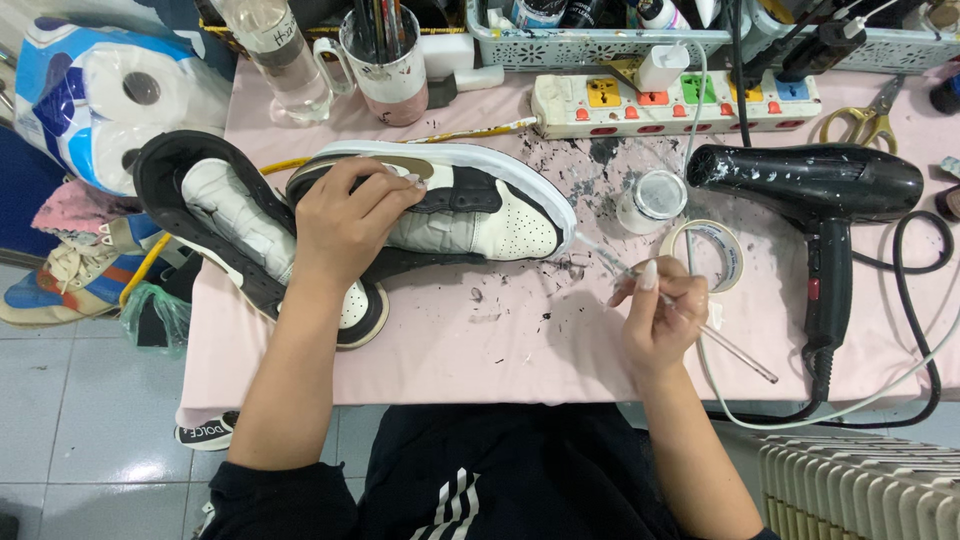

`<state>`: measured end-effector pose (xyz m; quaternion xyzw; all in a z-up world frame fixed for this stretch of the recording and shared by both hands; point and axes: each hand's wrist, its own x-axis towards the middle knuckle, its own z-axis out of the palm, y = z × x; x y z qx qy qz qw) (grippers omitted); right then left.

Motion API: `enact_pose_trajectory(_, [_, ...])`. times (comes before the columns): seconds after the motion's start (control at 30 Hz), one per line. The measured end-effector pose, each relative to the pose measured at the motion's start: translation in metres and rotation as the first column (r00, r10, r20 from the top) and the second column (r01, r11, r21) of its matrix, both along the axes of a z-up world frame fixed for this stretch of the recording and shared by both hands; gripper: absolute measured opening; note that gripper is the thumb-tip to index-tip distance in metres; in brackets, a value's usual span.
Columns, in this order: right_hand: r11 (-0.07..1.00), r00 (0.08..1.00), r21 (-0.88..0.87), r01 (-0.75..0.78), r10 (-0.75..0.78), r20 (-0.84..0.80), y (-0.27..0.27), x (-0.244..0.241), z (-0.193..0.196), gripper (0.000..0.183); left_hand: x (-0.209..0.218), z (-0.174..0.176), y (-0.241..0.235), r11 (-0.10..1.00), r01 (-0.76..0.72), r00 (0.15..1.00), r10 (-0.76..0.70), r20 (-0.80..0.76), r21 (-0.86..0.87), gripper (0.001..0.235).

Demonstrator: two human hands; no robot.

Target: The person paints the sole and side panels of a black and white sneaker using a brush and white paint, then uses a hairdryer to dry the painted areas. They repeat the process on different sections of the shoe.

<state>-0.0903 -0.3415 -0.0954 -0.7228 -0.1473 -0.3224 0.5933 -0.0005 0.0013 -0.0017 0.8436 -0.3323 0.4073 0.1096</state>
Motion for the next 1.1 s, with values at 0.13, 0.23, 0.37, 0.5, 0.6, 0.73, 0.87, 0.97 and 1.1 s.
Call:
enact_pose_trajectory(0.13, [0.996, 0.999, -0.082, -0.021, 0.018, -0.039, 0.002, -0.008, -0.004, 0.017, 0.000, -0.002, 0.000, 1.000, -0.003, 1.000, 0.003, -0.003, -0.001, 0.012])
enact_pose_trajectory(0.23, [0.994, 0.994, -0.104, -0.041, 0.031, -0.104, 0.006, -0.007, -0.004, 0.018, 0.001, -0.001, 0.000, 1.000, -0.001, 1.000, 0.001, 0.002, 0.004, 0.014])
enact_pose_trajectory(0.37, [0.998, 0.986, -0.013, -0.066, 0.063, -0.152, 0.010, -0.005, -0.003, 0.017, 0.000, -0.001, 0.001, 1.000, 0.008, 1.000, -0.008, 0.004, 0.001, 0.015])
enact_pose_trajectory(0.5, [0.998, 0.985, 0.065, 0.003, 0.009, -0.174, 0.005, -0.004, -0.001, 0.016, 0.000, 0.000, 0.001, 1.000, 0.006, 1.000, -0.006, -0.008, 0.013, 0.015])
enact_pose_trajectory(0.6, [1.000, 0.994, 0.022, -0.019, 0.021, -0.103, -0.004, 0.002, 0.005, 0.016, 0.000, 0.001, 0.001, 1.000, 0.008, 1.000, -0.008, -0.009, 0.014, 0.013])
enact_pose_trajectory(0.73, [0.999, 0.994, -0.033, -0.013, 0.009, -0.107, -0.012, 0.010, 0.015, 0.015, 0.000, 0.000, 0.001, 1.000, 0.004, 1.000, -0.004, -0.004, 0.002, 0.011])
enact_pose_trajectory(0.87, [0.997, 0.992, -0.057, -0.051, 0.044, -0.117, -0.012, 0.021, 0.029, 0.016, 0.000, 0.000, 0.001, 1.000, 0.000, 1.000, 0.000, 0.001, 0.008, 0.009])
enact_pose_trajectory(0.97, [0.990, 0.992, -0.116, -0.086, 0.074, -0.099, -0.008, 0.034, 0.041, 0.016, 0.001, -0.001, 0.002, 1.000, 0.006, 1.000, -0.006, 0.004, 0.010, 0.009])
enact_pose_trajectory(1.1, [0.978, 0.986, -0.155, -0.141, 0.125, -0.105, 0.000, 0.051, 0.052, 0.018, 0.001, -0.001, 0.003, 1.000, 0.010, 1.000, -0.010, 0.001, 0.011, 0.008])
